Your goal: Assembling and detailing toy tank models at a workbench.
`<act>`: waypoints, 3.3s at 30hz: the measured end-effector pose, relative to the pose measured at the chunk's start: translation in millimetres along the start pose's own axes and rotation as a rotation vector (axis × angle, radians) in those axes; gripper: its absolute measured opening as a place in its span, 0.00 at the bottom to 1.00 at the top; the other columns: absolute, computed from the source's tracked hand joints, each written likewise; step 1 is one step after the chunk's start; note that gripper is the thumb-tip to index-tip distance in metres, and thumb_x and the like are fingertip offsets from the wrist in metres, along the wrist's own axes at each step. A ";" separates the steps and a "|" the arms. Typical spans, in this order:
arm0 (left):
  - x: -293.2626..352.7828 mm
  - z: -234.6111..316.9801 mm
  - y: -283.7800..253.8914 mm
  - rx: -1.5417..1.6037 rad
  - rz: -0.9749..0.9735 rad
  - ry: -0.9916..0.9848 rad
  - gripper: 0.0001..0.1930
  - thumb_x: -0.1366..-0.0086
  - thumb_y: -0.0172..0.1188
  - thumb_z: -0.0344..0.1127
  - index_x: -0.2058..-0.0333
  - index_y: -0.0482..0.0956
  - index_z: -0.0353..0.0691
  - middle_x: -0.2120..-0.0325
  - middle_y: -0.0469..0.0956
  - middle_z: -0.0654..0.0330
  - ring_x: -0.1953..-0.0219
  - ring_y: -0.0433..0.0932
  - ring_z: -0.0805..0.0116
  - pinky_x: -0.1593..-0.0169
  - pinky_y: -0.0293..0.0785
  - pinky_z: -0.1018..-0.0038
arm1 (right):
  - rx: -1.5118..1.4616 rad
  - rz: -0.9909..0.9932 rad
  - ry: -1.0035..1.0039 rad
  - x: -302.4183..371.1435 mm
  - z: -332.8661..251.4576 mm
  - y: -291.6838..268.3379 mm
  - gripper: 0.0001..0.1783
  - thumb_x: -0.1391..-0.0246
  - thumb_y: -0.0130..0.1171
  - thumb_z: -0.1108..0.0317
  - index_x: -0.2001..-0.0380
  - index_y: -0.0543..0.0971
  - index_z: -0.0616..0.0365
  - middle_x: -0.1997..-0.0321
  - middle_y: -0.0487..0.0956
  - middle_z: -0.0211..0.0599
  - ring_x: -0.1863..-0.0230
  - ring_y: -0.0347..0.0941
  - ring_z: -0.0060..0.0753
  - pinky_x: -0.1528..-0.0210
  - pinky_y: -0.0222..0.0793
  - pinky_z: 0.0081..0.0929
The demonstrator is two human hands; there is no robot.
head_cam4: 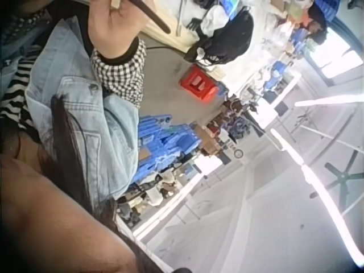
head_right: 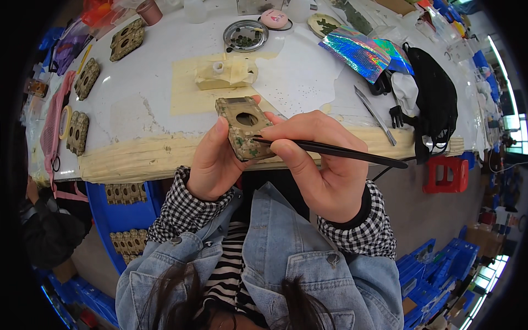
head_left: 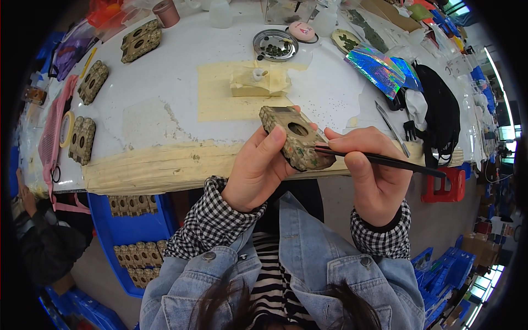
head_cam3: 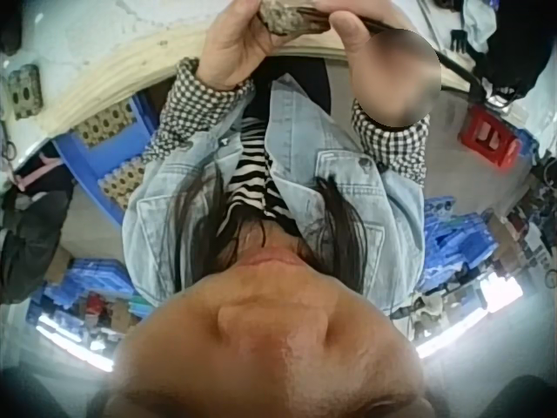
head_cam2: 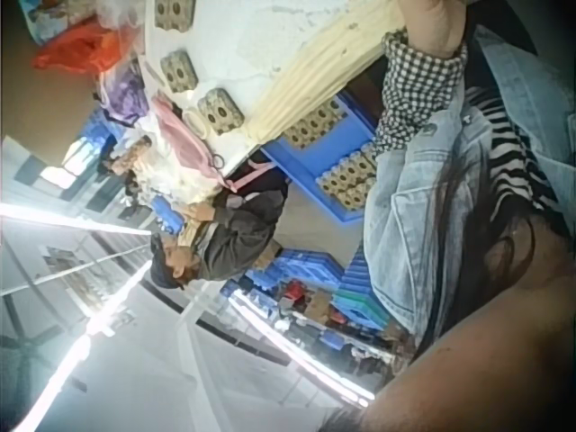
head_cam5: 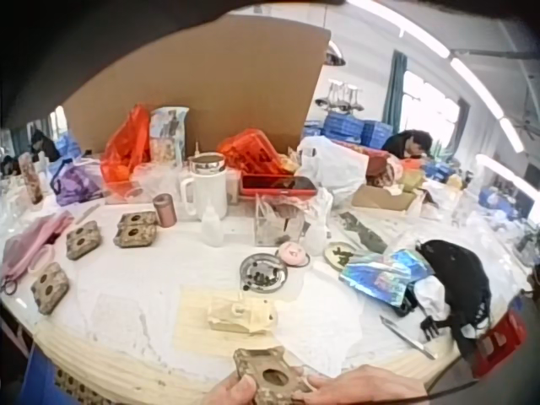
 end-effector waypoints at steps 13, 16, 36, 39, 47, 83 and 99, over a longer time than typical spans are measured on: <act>0.1 0.1 0.7 -0.007 -0.003 -0.002 0.31 0.29 0.38 0.52 0.36 0.50 0.38 0.43 0.65 0.49 0.41 0.67 0.60 0.38 0.64 0.61 | 0.042 -0.004 -0.009 0.2 -0.9 -0.2 0.06 0.46 0.57 0.75 0.66 0.79 0.68 0.68 0.79 0.43 0.65 0.75 0.32 0.47 0.72 0.38; 0.9 0.0 0.3 -0.007 0.000 0.001 0.31 0.29 0.38 0.52 0.36 0.50 0.38 0.43 0.65 0.50 0.41 0.67 0.60 0.39 0.64 0.61 | 0.043 -0.007 -0.020 -0.6 -2.5 0.6 0.07 0.46 0.58 0.75 0.66 0.79 0.68 0.69 0.79 0.43 0.66 0.75 0.33 0.47 0.72 0.38; 0.7 0.2 0.0 -0.005 -0.001 0.003 0.31 0.29 0.38 0.52 0.36 0.49 0.38 0.44 0.65 0.50 0.41 0.67 0.60 0.39 0.65 0.61 | 0.029 0.002 -0.021 1.6 -1.5 -0.4 0.07 0.47 0.58 0.74 0.66 0.79 0.68 0.69 0.79 0.43 0.66 0.75 0.34 0.48 0.73 0.38; 0.7 0.1 -0.4 -0.006 -0.007 0.009 0.31 0.29 0.38 0.52 0.36 0.49 0.38 0.44 0.65 0.50 0.41 0.67 0.60 0.39 0.65 0.61 | 0.018 0.004 -0.016 1.8 -1.0 -0.3 0.07 0.46 0.58 0.74 0.66 0.79 0.69 0.69 0.79 0.44 0.65 0.75 0.33 0.48 0.72 0.39; 0.4 0.4 0.2 -0.005 -0.008 0.006 0.31 0.29 0.38 0.52 0.36 0.49 0.38 0.43 0.65 0.50 0.41 0.67 0.61 0.39 0.64 0.61 | 0.014 -0.001 -0.011 1.5 0.5 -0.2 0.07 0.46 0.57 0.75 0.66 0.79 0.68 0.68 0.78 0.43 0.65 0.75 0.32 0.47 0.72 0.39; 0.0 1.1 -0.4 0.162 -0.027 -0.012 0.25 0.29 0.45 0.44 0.39 0.53 0.42 0.47 0.67 0.51 0.45 0.70 0.60 0.43 0.70 0.60 | -0.010 -0.078 0.089 -6.6 9.6 0.1 0.06 0.43 0.56 0.73 0.66 0.80 0.65 0.69 0.80 0.37 0.66 0.75 0.25 0.63 0.69 0.20; 0.8 2.3 -1.0 0.141 -0.027 -0.010 0.24 0.29 0.45 0.43 0.39 0.53 0.42 0.47 0.67 0.52 0.45 0.70 0.60 0.43 0.71 0.59 | 0.029 -0.102 0.096 -9.6 7.7 1.6 0.06 0.43 0.56 0.73 0.67 0.80 0.65 0.68 0.80 0.37 0.68 0.76 0.24 0.64 0.70 0.19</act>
Point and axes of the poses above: each hand's wrist, its own x-axis away from the middle knuckle, its own y-axis out of the palm, z = x × y, the point moved 9 cm from there along -x, towards the middle knuckle
